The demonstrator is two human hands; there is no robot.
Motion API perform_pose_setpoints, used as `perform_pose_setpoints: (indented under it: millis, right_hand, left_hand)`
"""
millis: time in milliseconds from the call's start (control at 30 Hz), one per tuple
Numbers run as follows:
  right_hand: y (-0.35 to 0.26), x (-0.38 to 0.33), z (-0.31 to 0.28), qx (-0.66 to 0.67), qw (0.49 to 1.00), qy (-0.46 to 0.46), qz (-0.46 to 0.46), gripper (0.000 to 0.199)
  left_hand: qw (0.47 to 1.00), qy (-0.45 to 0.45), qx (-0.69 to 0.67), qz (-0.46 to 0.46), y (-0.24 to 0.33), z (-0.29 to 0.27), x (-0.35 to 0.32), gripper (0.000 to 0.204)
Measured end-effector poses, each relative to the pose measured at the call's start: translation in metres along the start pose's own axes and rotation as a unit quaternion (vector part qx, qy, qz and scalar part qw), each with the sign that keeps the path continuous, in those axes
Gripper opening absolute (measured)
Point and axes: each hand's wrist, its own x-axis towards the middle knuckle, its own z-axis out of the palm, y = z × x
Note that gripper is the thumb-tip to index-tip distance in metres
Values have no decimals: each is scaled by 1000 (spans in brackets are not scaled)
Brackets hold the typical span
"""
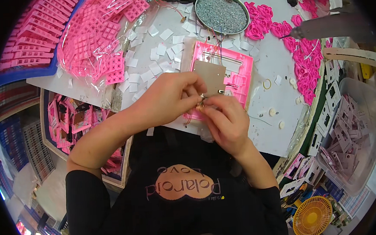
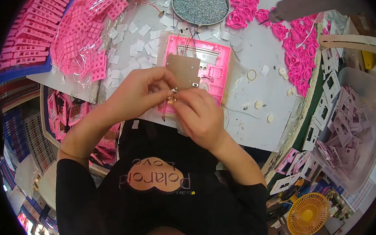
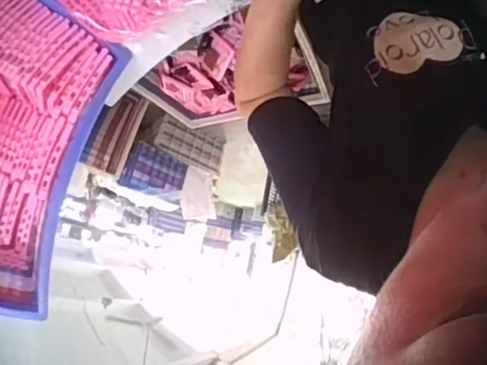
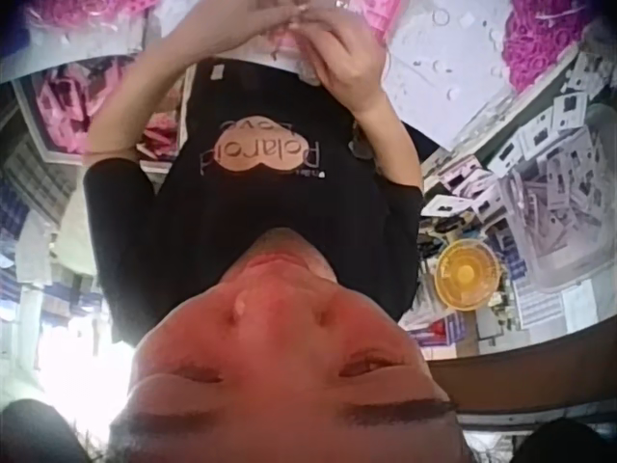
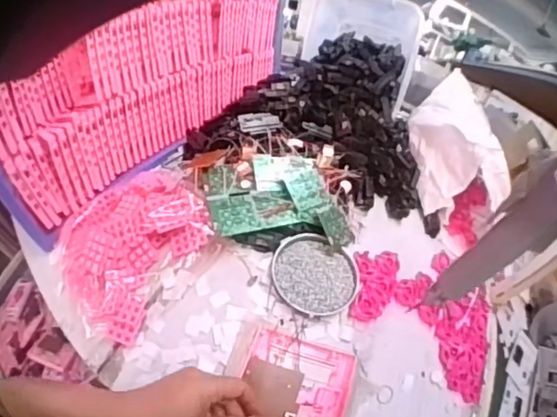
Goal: Assemble a pink electronic toy bank by installing internal circuit boards and mechanical components using a power screwdriver.
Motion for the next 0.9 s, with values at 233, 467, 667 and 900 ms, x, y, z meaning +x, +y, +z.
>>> perform_pose_setpoints:
  millis: [233,467,667,900]
  right_hand:
    - [-3,9,3,-83,996,-44,5,21]
    - [-2,11,3,-76,994,-73,4,19]
    - [-9,13,-4,-86,987,-136,28,27]
    - [-11,5,-15,-68,983,-160,58,33]
  left_hand:
    - [932,101,238,252,-21,6,2,20]
    - [918,120,234,295,-29,12,0,22]
    - [955,110,181,209,-29,9,-1,24]
    - [913,298,208,187,-36,7,-29,46]
